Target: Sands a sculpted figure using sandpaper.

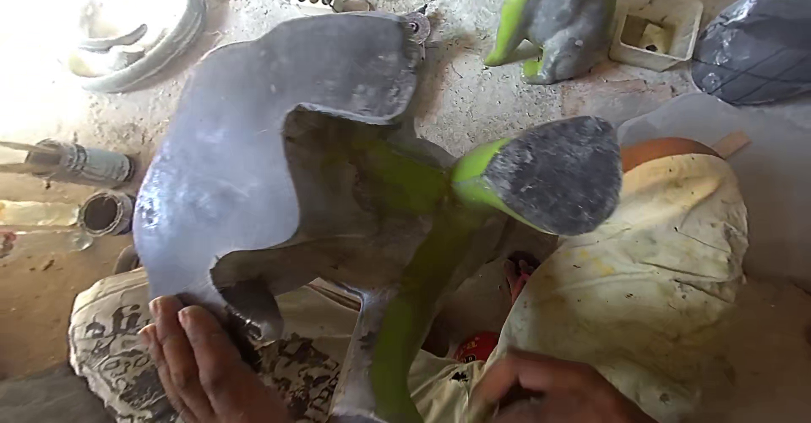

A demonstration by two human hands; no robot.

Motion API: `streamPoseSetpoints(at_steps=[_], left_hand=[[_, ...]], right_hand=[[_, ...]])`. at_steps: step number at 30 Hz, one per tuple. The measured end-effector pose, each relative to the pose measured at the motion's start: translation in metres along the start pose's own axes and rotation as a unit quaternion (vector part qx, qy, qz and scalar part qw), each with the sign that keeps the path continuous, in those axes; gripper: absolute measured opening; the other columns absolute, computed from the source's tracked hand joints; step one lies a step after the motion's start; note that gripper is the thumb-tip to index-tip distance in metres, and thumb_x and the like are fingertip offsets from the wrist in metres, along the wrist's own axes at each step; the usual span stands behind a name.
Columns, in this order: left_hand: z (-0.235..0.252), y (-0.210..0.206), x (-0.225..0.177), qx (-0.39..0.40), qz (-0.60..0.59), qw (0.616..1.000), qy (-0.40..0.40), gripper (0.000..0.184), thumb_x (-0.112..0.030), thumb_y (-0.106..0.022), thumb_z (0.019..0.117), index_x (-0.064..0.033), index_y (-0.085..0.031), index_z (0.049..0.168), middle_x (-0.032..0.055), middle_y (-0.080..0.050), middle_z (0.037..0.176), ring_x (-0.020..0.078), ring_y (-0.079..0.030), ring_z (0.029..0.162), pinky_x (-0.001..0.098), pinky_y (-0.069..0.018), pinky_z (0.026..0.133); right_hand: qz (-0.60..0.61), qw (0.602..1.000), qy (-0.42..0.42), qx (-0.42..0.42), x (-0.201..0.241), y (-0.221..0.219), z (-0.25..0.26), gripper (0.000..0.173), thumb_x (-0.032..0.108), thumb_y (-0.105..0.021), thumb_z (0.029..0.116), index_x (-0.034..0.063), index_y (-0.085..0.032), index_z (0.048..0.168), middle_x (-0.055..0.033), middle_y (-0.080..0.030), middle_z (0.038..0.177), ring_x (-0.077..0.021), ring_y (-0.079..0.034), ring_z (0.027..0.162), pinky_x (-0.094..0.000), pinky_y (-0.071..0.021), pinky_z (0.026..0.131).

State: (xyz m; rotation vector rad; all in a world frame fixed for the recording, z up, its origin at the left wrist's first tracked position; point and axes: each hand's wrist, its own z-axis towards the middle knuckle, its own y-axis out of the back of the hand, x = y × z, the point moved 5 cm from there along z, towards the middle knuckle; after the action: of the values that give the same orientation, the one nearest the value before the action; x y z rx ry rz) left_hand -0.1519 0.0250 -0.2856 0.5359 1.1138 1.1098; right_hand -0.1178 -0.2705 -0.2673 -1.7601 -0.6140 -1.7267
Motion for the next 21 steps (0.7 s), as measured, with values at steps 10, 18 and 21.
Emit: streamPoseSetpoints(at_steps=[10,18,21], left_hand=[[-0.005,0.008,0.029,0.048,-0.059,0.996,0.055,0.124,-0.084,-0.052,0.0793,0.0031,-0.018,0.16,0.0229,-0.015,0.167,0.031,-0.015,0.156,0.0464,-0.0159,0.127],[0.032,0.001,0.024,-0.064,-0.098,0.953,0.279,0.047,-0.028,-0.03,0.1107,0.0029,-0.042,0.145,0.0064,-0.05,0.134,-0.0002,-0.046,0.119,0.0245,-0.0363,0.106],[0.04,-0.003,0.002,-0.086,-0.09,0.954,0.274,0.047,-0.025,-0.028,0.1107,0.0088,-0.04,0.142,0.0079,-0.048,0.132,-0.0037,-0.044,0.119,0.0182,-0.0335,0.104]], right_hand=[[0.148,0.979,0.021,-0.137,-0.056,-0.032,0.014,0.035,0.007,-0.048,0.1053,-0.0019,-0.062,0.136,-0.0145,-0.066,0.132,-0.0167,-0.065,0.12,-0.0357,-0.0537,0.105],[0.219,0.966,0.021,-0.137,-0.059,-0.044,0.022,0.03,0.003,-0.052,0.1039,-0.0057,-0.064,0.13,-0.015,-0.07,0.123,-0.0143,-0.068,0.109,-0.0327,-0.0573,0.096],[0.243,0.963,0.026,-0.113,-0.054,-0.037,0.016,0.029,0.001,-0.052,0.1034,-0.0078,-0.064,0.128,-0.0149,-0.07,0.122,-0.0141,-0.069,0.109,-0.0336,-0.0576,0.097]])
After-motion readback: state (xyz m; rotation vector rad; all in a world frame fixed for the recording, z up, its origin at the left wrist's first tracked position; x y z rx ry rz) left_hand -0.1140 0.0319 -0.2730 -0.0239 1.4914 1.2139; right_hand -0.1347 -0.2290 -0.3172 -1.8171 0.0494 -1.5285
